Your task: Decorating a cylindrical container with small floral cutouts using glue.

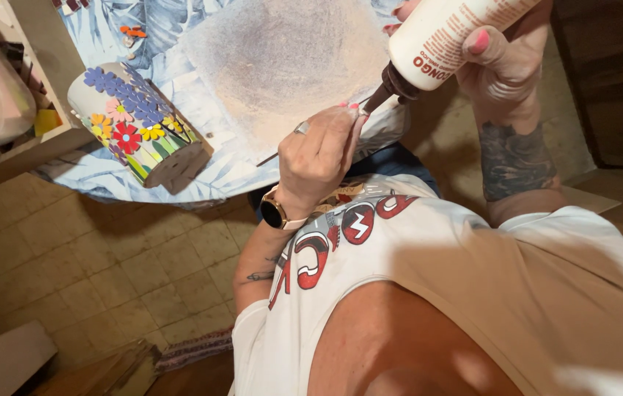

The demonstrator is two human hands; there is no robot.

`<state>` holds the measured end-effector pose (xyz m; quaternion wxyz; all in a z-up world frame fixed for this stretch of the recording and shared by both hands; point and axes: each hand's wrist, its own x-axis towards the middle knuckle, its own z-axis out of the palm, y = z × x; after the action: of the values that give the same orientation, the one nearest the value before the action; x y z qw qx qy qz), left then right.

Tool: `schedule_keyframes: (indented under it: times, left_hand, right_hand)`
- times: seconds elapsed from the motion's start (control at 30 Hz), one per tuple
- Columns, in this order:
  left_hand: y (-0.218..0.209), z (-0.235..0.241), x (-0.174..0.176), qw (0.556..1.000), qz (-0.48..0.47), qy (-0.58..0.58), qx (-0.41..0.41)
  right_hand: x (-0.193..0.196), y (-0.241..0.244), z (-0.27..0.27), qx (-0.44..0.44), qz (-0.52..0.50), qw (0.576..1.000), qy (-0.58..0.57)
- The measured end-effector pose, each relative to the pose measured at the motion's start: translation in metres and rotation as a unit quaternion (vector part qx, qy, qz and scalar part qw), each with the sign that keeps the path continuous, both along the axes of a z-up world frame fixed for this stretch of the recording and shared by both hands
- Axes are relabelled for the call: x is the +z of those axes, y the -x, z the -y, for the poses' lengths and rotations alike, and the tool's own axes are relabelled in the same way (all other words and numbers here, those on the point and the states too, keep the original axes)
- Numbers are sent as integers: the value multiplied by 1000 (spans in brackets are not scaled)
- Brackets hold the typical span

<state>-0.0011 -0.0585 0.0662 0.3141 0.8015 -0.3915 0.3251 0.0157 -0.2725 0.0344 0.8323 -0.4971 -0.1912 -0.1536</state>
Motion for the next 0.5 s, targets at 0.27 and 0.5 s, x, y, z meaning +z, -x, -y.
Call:
schedule_keyframes:
  times: [0.27, 0.5]
  left_hand:
    - [0, 0, -3, 1000, -1, -3, -2]
    - [1, 3, -1, 998, -19, 55, -6]
  right_hand:
    - [0, 1, 1, -3, 10, 1000, 4]
    - [-1, 1, 18, -52, 9, 991, 122]
